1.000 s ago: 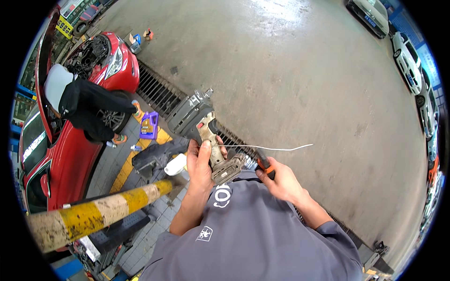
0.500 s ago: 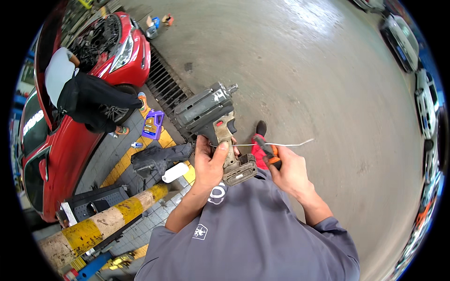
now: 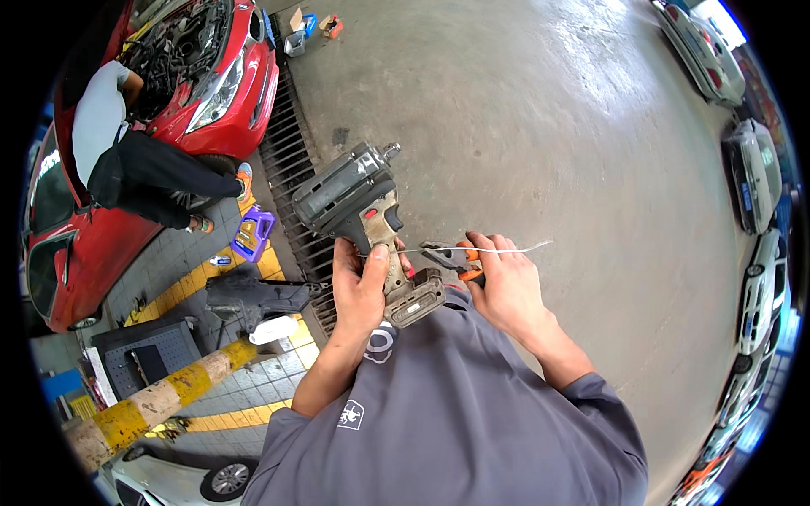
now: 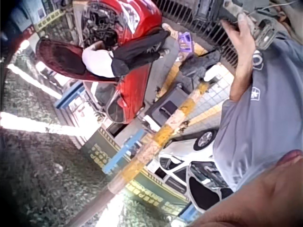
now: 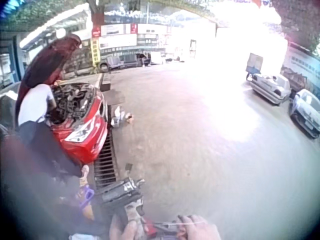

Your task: The person uses pliers to manipulate a thin wire on a handheld power tool, repeatedly bending and cutting the wire while holding the tool. The person then inserts the wire into the tool's body and continues adjusting it with the pliers.

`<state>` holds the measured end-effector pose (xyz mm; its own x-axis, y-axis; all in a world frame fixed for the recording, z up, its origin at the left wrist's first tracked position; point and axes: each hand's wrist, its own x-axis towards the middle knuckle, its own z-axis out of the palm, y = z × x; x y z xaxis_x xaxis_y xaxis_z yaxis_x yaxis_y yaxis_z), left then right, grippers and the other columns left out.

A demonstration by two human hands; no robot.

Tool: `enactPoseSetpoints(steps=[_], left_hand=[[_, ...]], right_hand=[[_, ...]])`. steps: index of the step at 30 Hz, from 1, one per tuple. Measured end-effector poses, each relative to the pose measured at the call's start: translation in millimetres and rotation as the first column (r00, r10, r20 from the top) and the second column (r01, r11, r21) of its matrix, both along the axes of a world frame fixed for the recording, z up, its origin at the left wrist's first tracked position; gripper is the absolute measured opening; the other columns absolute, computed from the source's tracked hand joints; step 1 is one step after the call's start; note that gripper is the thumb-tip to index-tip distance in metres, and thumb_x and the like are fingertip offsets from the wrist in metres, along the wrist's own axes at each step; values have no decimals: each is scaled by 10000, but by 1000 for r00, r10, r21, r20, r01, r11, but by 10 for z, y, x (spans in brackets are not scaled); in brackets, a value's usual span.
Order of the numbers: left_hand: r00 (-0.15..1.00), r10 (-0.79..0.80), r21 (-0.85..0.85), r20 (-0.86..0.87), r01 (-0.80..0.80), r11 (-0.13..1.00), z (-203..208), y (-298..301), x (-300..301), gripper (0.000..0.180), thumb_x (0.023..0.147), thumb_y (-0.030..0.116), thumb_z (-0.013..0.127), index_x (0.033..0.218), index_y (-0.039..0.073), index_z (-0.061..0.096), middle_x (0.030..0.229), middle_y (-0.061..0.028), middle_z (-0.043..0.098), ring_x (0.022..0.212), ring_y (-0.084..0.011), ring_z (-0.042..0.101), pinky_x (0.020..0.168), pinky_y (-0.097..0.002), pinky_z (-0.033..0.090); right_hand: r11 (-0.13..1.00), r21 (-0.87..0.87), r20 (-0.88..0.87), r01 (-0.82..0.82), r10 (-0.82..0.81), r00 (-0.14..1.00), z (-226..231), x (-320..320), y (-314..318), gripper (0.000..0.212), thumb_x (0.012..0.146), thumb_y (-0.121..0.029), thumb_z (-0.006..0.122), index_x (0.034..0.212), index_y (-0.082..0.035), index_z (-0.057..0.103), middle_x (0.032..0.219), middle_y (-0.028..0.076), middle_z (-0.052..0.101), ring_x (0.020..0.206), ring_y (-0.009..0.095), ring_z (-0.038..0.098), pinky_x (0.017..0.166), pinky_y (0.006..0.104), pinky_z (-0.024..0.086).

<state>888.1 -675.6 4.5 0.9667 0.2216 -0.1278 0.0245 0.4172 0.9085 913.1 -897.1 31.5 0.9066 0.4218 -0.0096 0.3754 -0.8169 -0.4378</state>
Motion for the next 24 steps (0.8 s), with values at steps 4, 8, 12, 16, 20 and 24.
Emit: enactPoseSetpoints(steps=[4,8,12,16,20,24], left_hand=[[998,60,31,-2,-60,998,-166,-146,838,270,1014,129,556,1234,-7,479,1052,-148,667,806,-170,677,708,-311,581],[998,66,68,2,-66,996,-428,-148,1865,307,1013,131,557,1271,-13,474,1057,-145,669,801,-166,675,708,-311,580],[1000,-18,-27,11,19,999,-559,-68,3021,347,1018,163,561,1305,-8,469,1065,-138,671,797,-163,675,711,-309,580],[991,-133,-97,18,134,986,-407,60,4143,306,1020,97,528,1295,-11,448,1077,-142,656,839,-174,671,750,-329,575],[977,-202,-39,71,205,978,-227,213,5192,311,1024,102,532,1300,-10,441,1073,-146,662,846,-179,674,749,-334,576],[970,-220,-56,101,227,972,-219,293,5984,363,1036,202,559,1316,-4,454,1092,-136,656,833,-182,671,747,-333,576]], right_hand=[[997,-49,19,-64,65,998,-119,984,-103,649,741,-134,777,1335,-21,542,1093,146,605,1029,319,620,856,425,529],[996,-41,25,-73,74,997,-273,2057,-90,526,741,-98,757,1239,-44,598,1048,125,634,977,327,640,807,431,535],[993,-86,-23,-84,82,996,-375,3210,-65,433,731,-123,753,1139,-64,624,982,91,639,923,301,656,752,424,544],[995,-59,-101,-83,77,992,-382,4349,-54,394,742,-117,717,1122,-59,631,990,106,644,956,308,665,745,435,549],[995,44,-180,-94,101,978,-319,5328,26,378,754,-125,694,1118,-40,635,1011,125,658,991,345,667,780,451,550],[983,157,-193,-99,129,973,-596,6161,160,351,767,-72,677,1117,-41,660,1028,123,682,941,372,671,772,454,552]])
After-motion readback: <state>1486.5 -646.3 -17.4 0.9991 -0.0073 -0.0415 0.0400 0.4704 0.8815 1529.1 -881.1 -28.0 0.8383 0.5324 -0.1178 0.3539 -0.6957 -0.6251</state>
